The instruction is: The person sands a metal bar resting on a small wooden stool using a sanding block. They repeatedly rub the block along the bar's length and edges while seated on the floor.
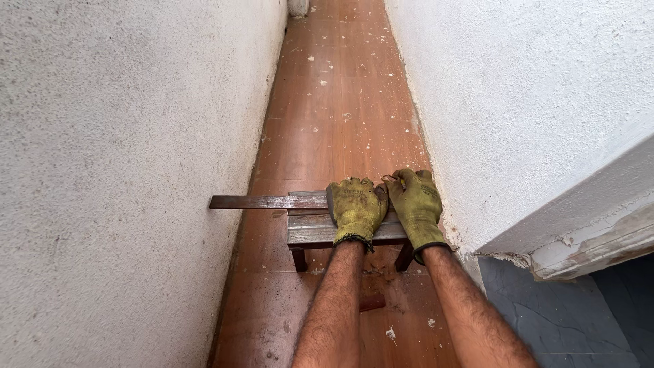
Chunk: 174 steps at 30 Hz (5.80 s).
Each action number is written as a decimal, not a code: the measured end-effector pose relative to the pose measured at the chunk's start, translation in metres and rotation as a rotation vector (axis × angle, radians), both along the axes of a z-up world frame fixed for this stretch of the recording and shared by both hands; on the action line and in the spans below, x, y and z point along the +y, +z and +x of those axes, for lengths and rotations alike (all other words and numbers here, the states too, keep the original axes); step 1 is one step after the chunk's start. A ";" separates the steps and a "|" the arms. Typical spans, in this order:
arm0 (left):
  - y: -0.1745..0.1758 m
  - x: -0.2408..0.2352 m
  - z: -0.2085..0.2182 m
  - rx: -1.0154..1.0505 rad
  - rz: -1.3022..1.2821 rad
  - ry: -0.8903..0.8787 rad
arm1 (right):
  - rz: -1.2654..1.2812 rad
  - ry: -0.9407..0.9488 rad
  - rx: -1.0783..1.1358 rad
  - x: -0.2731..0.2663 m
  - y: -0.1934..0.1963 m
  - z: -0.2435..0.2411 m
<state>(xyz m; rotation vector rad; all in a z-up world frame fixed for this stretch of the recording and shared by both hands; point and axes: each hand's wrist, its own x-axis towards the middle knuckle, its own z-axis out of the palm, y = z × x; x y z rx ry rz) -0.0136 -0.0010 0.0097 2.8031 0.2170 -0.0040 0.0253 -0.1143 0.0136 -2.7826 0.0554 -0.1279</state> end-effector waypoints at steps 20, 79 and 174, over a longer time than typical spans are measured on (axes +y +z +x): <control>0.001 -0.003 -0.001 -0.064 0.029 -0.004 | 0.019 0.154 -0.101 -0.033 -0.004 0.015; 0.001 0.001 0.001 0.006 -0.007 0.028 | 0.126 0.080 0.006 -0.041 -0.008 0.005; 0.013 -0.004 -0.011 0.002 0.002 0.015 | -0.030 0.201 -0.081 -0.044 0.007 -0.018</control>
